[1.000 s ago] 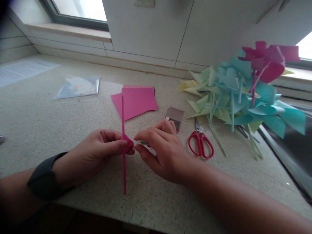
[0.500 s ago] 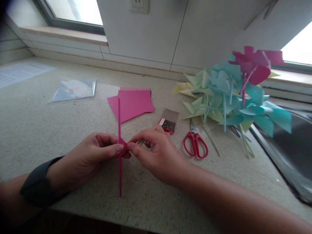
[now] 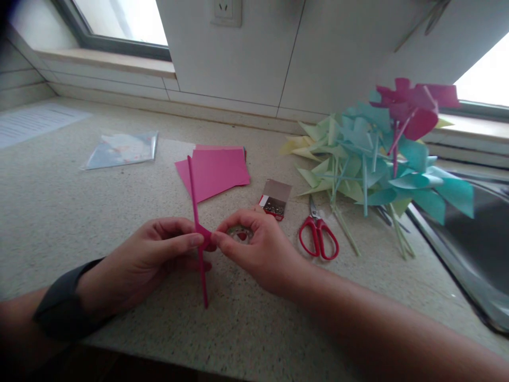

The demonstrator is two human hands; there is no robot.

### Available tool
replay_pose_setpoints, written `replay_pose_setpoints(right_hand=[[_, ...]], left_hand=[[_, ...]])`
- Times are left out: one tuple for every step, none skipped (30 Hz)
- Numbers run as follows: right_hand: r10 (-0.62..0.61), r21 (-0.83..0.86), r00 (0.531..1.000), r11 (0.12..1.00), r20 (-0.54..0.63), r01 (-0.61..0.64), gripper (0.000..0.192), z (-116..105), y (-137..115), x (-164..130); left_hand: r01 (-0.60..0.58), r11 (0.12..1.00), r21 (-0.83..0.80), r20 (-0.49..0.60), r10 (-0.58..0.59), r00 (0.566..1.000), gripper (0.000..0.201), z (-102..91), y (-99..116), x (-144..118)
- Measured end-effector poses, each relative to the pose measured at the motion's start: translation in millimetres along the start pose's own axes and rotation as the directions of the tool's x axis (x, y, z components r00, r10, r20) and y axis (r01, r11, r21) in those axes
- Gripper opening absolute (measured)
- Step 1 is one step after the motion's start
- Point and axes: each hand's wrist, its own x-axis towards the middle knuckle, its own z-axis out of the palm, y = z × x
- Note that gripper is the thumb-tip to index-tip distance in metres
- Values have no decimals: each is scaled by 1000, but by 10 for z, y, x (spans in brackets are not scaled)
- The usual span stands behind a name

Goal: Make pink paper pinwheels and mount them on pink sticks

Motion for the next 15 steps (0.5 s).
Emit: replay_pose_setpoints(right_hand=[[3, 6, 1000, 1000, -2, -3, 14, -6, -5, 4], [7, 9, 1000, 1000, -4, -7, 15, -10, -9, 7], [13, 12, 1000, 1000, -4, -13, 15, -12, -12, 9], [19, 14, 1000, 1000, -7, -19, 15, -12, -13, 10], [25, 18, 1000, 1000, -12, -24, 15, -10, -13, 11], [31, 24, 999, 999, -15, -30, 14, -7, -13, 12], [39, 33, 999, 999, -17, -38, 14, -2, -12, 12], [48, 45, 999, 998, -20, -47, 14, 3, -11, 13], [57, 56, 998, 997, -20, -56, 14, 8, -11, 13], [66, 64, 998, 996, -21, -65, 14, 13, -11, 13], [76, 70, 997, 995, -20, -74, 14, 17, -11, 12], [82, 75, 996, 994, -20, -81, 14, 21, -11, 11], [86, 79, 996, 993, -22, -84, 14, 24, -10, 9], [87, 85, 996, 993, -22, -85, 14, 27, -10, 7], [89, 93, 996, 992, -22, -87, 14, 29, -8, 6]], left_hand=[[-1, 1000, -13, 2, 1, 1000, 14, 4, 0, -3], [-8, 1000, -21, 7, 8, 1000, 12, 6, -3, -4], [-18, 1000, -26, 14, 19, 1000, 11, 8, -7, -2], [-30, 999, -31, 20, 31, 999, 11, 8, -12, 2], [-38, 999, -34, 27, 39, 999, 10, 8, -19, 7], [-42, 998, -35, 32, 43, 999, 10, 7, -25, 11], [-43, 998, -35, 37, 44, 998, 11, 7, -31, 15], [-41, 999, -35, 42, 43, 998, 13, 8, -35, 18], [-41, 999, -34, 45, 43, 998, 14, 10, -39, 19], [-42, 999, -33, 48, 44, 998, 16, 12, -41, 18], [-44, 998, -32, 52, 46, 998, 17, 16, -43, 17], [-48, 998, -29, 56, 49, 997, 18, 19, -44, 16], [-51, 998, -25, 60, 52, 997, 18, 23, -44, 16], [-53, 998, -21, 62, 54, 997, 19, 25, -44, 17], [-56, 998, -16, 65, 57, 996, 20, 26, -45, 18]])
